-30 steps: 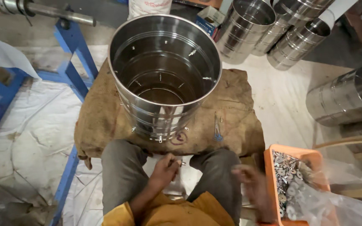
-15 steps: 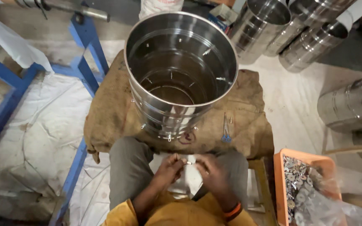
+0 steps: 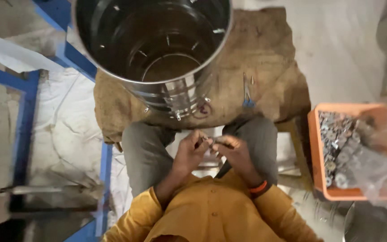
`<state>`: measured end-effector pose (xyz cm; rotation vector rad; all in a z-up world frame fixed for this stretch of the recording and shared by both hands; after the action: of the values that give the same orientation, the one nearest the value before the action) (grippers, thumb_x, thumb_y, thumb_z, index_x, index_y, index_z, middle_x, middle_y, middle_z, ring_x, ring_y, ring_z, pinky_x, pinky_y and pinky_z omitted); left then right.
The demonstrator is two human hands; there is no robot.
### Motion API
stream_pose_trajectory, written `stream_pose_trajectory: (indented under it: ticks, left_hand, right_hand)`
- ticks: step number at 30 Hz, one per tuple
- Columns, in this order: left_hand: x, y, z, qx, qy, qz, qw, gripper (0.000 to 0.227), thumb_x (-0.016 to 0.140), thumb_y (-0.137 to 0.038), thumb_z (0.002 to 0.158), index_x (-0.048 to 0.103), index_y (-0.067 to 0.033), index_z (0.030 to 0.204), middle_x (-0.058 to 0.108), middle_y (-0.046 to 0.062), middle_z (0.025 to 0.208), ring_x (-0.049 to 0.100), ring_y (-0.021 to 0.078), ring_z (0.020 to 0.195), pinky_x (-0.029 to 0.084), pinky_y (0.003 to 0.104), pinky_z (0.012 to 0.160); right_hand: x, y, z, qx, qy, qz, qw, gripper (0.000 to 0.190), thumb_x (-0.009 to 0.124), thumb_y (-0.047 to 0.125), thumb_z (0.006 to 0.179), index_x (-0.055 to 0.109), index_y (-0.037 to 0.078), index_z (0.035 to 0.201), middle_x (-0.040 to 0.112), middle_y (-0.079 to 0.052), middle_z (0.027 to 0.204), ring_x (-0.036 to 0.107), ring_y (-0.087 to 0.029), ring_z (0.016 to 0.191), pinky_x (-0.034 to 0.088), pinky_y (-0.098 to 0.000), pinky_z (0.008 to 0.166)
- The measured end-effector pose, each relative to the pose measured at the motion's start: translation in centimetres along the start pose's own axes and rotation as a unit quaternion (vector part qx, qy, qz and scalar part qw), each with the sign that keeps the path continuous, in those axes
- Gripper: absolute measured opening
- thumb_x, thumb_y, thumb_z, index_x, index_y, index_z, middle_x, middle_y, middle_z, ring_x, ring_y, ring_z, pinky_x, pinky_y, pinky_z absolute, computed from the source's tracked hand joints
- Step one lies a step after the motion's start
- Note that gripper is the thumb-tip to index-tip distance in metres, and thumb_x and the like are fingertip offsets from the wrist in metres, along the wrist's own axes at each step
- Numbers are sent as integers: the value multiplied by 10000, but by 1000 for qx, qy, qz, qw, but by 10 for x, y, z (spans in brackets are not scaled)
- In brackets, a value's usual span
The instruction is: The person attaches metal fasteners to the rim of a stainless steel container using a screwdriver. They repeatedly pick up fasteners from a nearby tray, insert them into holes on the container's edge, and tighten them while seated.
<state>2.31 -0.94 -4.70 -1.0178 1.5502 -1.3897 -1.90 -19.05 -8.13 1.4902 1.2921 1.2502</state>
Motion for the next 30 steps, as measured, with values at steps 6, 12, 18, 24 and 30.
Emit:
stream_pose_trajectory:
  ticks: [6,12,18,24,30]
  left_hand:
    - [-15,44,-1,-230,-81,-299,923,192,600,-187,1020,663,-30,1112,520,12,734,460,132,600,354,268,495]
    - [-35,79,-24,-279,-106,-408,863,261,517,23,912,586,5,1163,627,100,981,651,242,885,575,372,823]
    - [-44,84,-44,-250,-117,-437,856,273,489,121,888,585,32,1127,650,136,1054,692,272,985,594,388,949]
    - [-55,66,-44,-238,-111,-406,875,191,560,21,969,643,48,1139,701,181,1133,731,255,1039,608,316,897]
    - [-52,58,-45,-230,-106,-395,883,174,650,-45,972,694,12,1130,727,163,968,727,230,842,618,320,752]
  right_hand:
    - [-9,30,22,-33,-70,10,997,188,694,91,962,718,-20,1111,765,-108,889,713,-125,760,572,-273,675]
    - [-16,88,63,-138,-91,70,984,170,706,9,955,688,-19,1122,743,-94,970,733,-130,849,631,-296,722]
    - [-4,115,91,-174,-110,100,973,168,706,-12,978,699,-27,1145,762,-117,1015,756,-176,860,645,-302,724]
    - [-3,120,94,-191,-116,106,969,171,704,8,999,688,-31,1165,755,-125,997,765,-185,872,645,-305,726]
    - [-1,120,97,-183,-131,112,968,157,702,16,1000,688,-31,1149,763,-132,992,758,-184,841,639,-301,717]
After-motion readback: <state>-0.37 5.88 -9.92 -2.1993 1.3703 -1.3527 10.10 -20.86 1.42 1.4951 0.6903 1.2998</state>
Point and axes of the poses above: each hand's wrist, its own z-axis towards the middle knuckle, its own x-axis out of the palm, y = z × x, the point moved 2 cm from there along z, towards the middle knuckle
